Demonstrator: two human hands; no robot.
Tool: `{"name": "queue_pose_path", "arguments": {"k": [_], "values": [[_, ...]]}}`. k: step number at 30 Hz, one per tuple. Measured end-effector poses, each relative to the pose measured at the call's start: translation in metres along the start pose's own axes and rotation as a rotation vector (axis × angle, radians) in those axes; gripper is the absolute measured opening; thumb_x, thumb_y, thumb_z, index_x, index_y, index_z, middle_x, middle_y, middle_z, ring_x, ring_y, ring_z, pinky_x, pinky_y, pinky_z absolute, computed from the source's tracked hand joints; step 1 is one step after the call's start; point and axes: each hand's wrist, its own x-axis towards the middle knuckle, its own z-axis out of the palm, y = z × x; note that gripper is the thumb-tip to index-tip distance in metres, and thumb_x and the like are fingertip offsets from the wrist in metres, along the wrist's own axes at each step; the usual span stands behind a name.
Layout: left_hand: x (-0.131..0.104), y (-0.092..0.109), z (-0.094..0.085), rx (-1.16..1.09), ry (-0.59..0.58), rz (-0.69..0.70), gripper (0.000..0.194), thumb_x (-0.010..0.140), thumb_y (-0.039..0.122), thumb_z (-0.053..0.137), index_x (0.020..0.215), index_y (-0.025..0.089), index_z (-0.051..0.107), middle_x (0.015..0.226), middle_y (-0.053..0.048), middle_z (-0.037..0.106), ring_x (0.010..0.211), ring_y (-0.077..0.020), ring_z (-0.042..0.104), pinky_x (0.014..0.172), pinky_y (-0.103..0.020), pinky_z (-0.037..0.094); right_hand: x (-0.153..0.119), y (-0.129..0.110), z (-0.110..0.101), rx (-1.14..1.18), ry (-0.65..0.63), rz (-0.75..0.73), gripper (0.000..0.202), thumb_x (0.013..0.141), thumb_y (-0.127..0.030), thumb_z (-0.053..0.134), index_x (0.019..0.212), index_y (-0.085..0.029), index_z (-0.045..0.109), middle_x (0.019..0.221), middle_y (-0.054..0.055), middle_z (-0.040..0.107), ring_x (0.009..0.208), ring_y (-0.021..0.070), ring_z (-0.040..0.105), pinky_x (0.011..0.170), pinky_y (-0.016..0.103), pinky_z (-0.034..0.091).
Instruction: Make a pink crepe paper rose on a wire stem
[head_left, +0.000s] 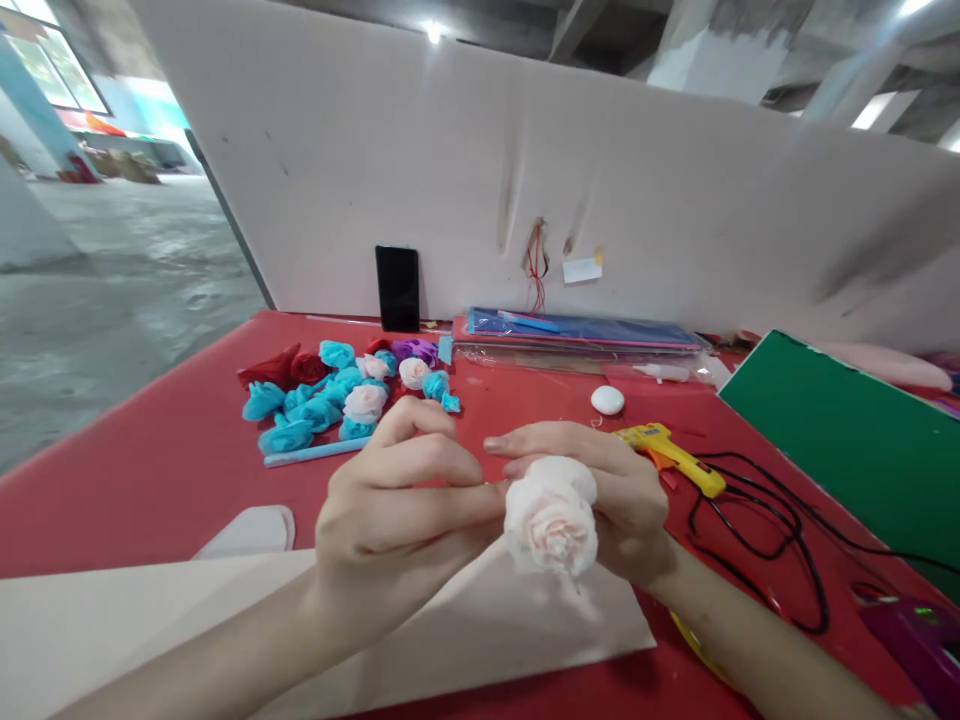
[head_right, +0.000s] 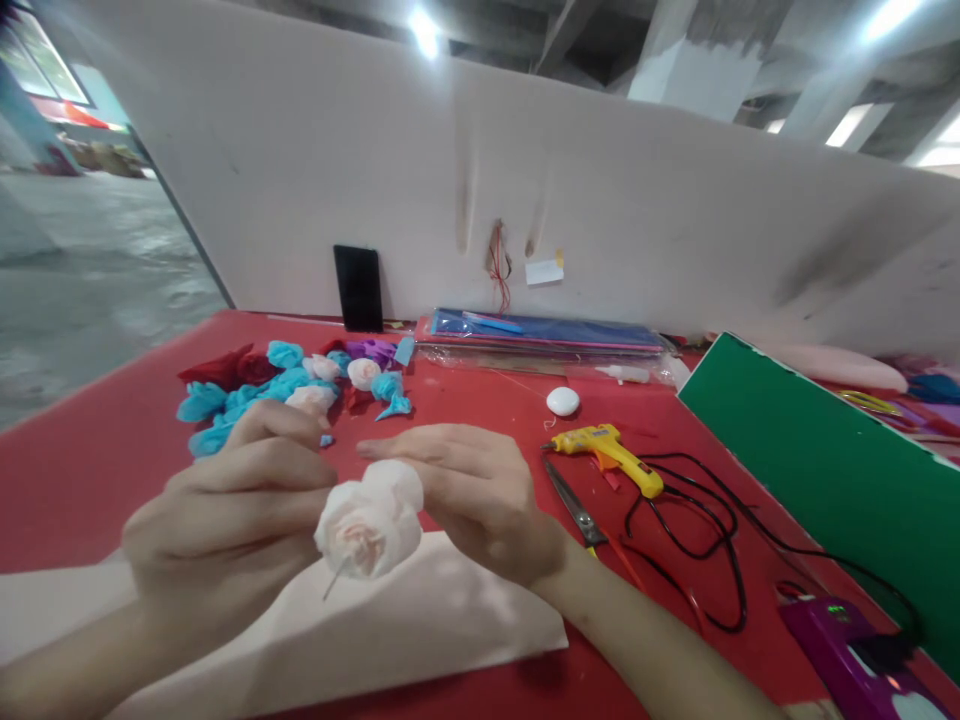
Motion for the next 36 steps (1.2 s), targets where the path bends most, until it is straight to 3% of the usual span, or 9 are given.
{"name": "queue_pose_path", "arguments": {"k": [3, 13, 17, 20, 23, 26, 29, 33, 36], "values": [[-0.001, -0.003, -0.003, 0.095, -0.059, 0.116, 0.018, 0.080, 0.010, 0.060, 0.066, 0.019, 0.064, 0.057, -0.001, 0.056, 0.063, -0.0161, 0.045, 0.061, -0.032, 0.042, -0.002, 0.000, 0.002, 0.042, -0.002, 0.032, 0.016, 0.087, -0.018, 0.052, 0.098, -0.015, 0.063, 0.099, 0.010, 0.071, 0.096, 0.0161, 0.063, 0.084, 0.027, 0.053], [-0.004, -0.014, 0.005, -0.012, 0.017, 0.073, 0.017, 0.077, 0.003, 0.061, 0.071, 0.018, 0.064, 0.064, 0.001, 0.055, 0.066, -0.0136, 0.044, 0.061, -0.030, 0.042, -0.005, 0.005, 0.005, 0.073, 0.035, 0.081, 0.016, 0.085, -0.012, 0.052, 0.094, -0.018, 0.064, 0.091, 0.007, 0.070, 0.089, 0.0172, 0.063, 0.077, 0.030, 0.053], [-0.006, -0.016, 0.009, -0.033, 0.030, -0.045, 0.017, 0.076, 0.007, 0.063, 0.070, 0.022, 0.066, 0.062, 0.002, 0.054, 0.063, -0.0133, 0.046, 0.057, -0.028, 0.044, -0.005, 0.004, 0.007, 0.126, 0.077, 0.145, 0.020, 0.079, -0.005, 0.053, 0.085, -0.018, 0.067, 0.077, 0.004, 0.068, 0.077, 0.0172, 0.062, 0.068, 0.029, 0.052], [-0.006, -0.019, 0.010, -0.057, 0.015, -0.208, 0.014, 0.078, 0.016, 0.063, 0.068, 0.023, 0.069, 0.062, 0.001, 0.056, 0.062, -0.0133, 0.049, 0.055, -0.027, 0.045, -0.006, 0.003, 0.011, 0.265, 0.164, 0.350, 0.022, 0.075, -0.002, 0.057, 0.069, -0.020, 0.068, 0.068, 0.000, 0.065, 0.068, 0.0149, 0.061, 0.066, 0.027, 0.049], [-0.007, -0.029, 0.011, -0.028, -0.103, -0.413, 0.014, 0.083, 0.025, 0.057, 0.080, 0.022, 0.070, 0.068, 0.000, 0.062, 0.065, -0.0134, 0.055, 0.059, -0.025, 0.047, -0.005, 0.005, 0.012, 0.381, 0.249, 0.551, 0.022, 0.081, -0.009, 0.056, 0.073, -0.022, 0.071, 0.068, -0.001, 0.065, 0.067, 0.0129, 0.060, 0.067, 0.025, 0.049], [-0.013, -0.045, 0.016, 0.003, -0.362, -0.508, 0.014, 0.081, 0.022, 0.057, 0.085, 0.022, 0.070, 0.069, 0.002, 0.066, 0.063, -0.0126, 0.059, 0.060, -0.023, 0.049, -0.002, 0.011, 0.009, 0.507, 0.321, 0.712, 0.021, 0.085, -0.017, 0.054, 0.079, -0.023, 0.072, 0.068, -0.001, 0.067, 0.064, 0.0104, 0.059, 0.065, 0.023, 0.049], [-0.028, -0.061, 0.026, 0.088, -0.630, -0.560, 0.010, 0.075, 0.016, 0.062, 0.076, 0.021, 0.070, 0.072, 0.001, 0.069, 0.068, -0.0149, 0.063, 0.062, -0.024, 0.050, 0.002, 0.017, 0.003, 0.639, 0.340, 0.845, 0.020, 0.083, -0.019, 0.056, 0.074, -0.023, 0.073, 0.062, -0.001, 0.067, 0.057, 0.0081, 0.058, 0.060, 0.020, 0.048], [-0.045, -0.068, 0.036, 0.295, -0.780, -0.613, 0.013, 0.084, 0.024, 0.057, 0.091, 0.016, 0.064, 0.092, -0.005, 0.066, 0.090, -0.0201, 0.060, 0.079, -0.039, 0.049, 0.005, 0.022, -0.001, 0.779, 0.329, 0.985, 0.017, 0.079, -0.023, 0.059, 0.069, -0.022, 0.072, 0.062, -0.001, 0.069, 0.053, 0.0062, 0.058, 0.055, 0.017, 0.047], [-0.049, -0.069, 0.038, 0.373, -0.841, -0.637, 0.020, 0.086, 0.030, 0.054, 0.097, 0.015, 0.060, 0.101, -0.006, 0.062, 0.093, -0.0197, 0.059, 0.082, -0.042, 0.049, 0.003, 0.024, 0.000, 0.841, 0.321, 1.043, 0.015, 0.077, -0.026, 0.060, 0.068, -0.022, 0.071, 0.061, -0.002, 0.068, 0.054, 0.0054, 0.058, 0.055, 0.016, 0.046]]}}
